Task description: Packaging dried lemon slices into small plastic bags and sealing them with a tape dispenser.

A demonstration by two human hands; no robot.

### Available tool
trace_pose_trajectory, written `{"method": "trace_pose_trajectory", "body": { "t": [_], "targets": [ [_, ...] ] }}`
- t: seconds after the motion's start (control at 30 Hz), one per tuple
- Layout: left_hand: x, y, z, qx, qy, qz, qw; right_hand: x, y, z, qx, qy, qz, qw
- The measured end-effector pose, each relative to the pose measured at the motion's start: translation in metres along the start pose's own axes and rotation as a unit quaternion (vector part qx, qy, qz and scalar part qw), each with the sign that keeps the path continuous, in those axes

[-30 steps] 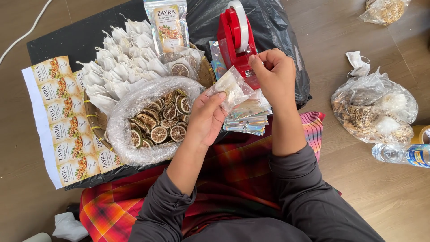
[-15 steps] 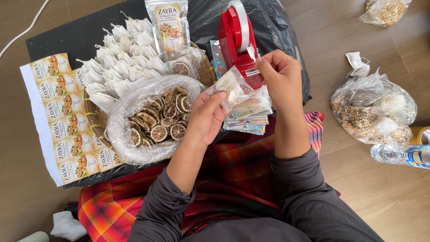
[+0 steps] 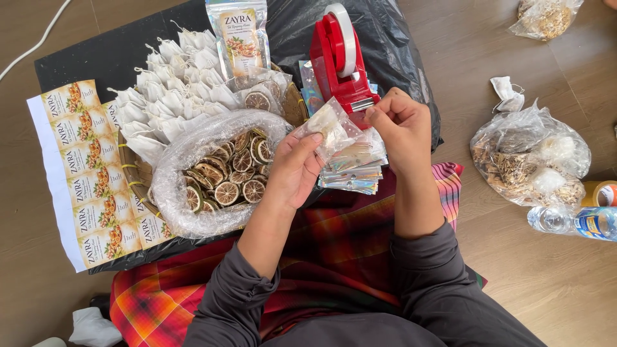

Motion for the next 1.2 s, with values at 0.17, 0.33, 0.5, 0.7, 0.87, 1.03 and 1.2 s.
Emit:
{"method": "trace_pose_trajectory", "body": {
  "t": [0.17,0.33,0.5,0.7,0.87,1.03,1.2],
  "targets": [
    [0.002,0.0,-0.001,0.001,0.002,-0.001,1.0,0.007,0.001,-0.009,0.012,0.012,0.0,1.0],
    [0.007,0.002,0.0,-0.004,0.002,-0.001,1.0,0.01,0.002,-0.02,0.014,0.013,-0.001,1.0],
    [0.036,-0.039,-0.03,-0.033,0.005,0.045,0.998,0.009,0.002,-0.022,0.045,0.02,-0.011,0.999],
    [0.058,-0.016,-0.076,-0.112,-0.011,0.031,0.993,0.015,0.0,0.002,0.099,0.049,-0.029,0.993],
    [0.067,0.029,-0.107,-0.19,-0.054,0.026,0.98,0.013,-0.002,-0.003,0.105,0.071,-0.018,0.992],
    [0.073,0.062,-0.118,-0.235,-0.082,0.003,0.968,0.013,-0.004,0.0,0.114,0.09,-0.016,0.989],
    [0.078,0.063,-0.126,-0.24,-0.108,-0.021,0.965,0.011,-0.004,-0.018,0.1,0.102,-0.008,0.99]
  ]
}}
Point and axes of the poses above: each hand's wrist, its own x-axis away from the middle knuckle, its own y-axis out of the back of the hand, z = x × y, the point moved 10 cm from there along -x, towards the middle knuckle, and after that the axes turned 10 degrees about x, right-handed, at the moved point
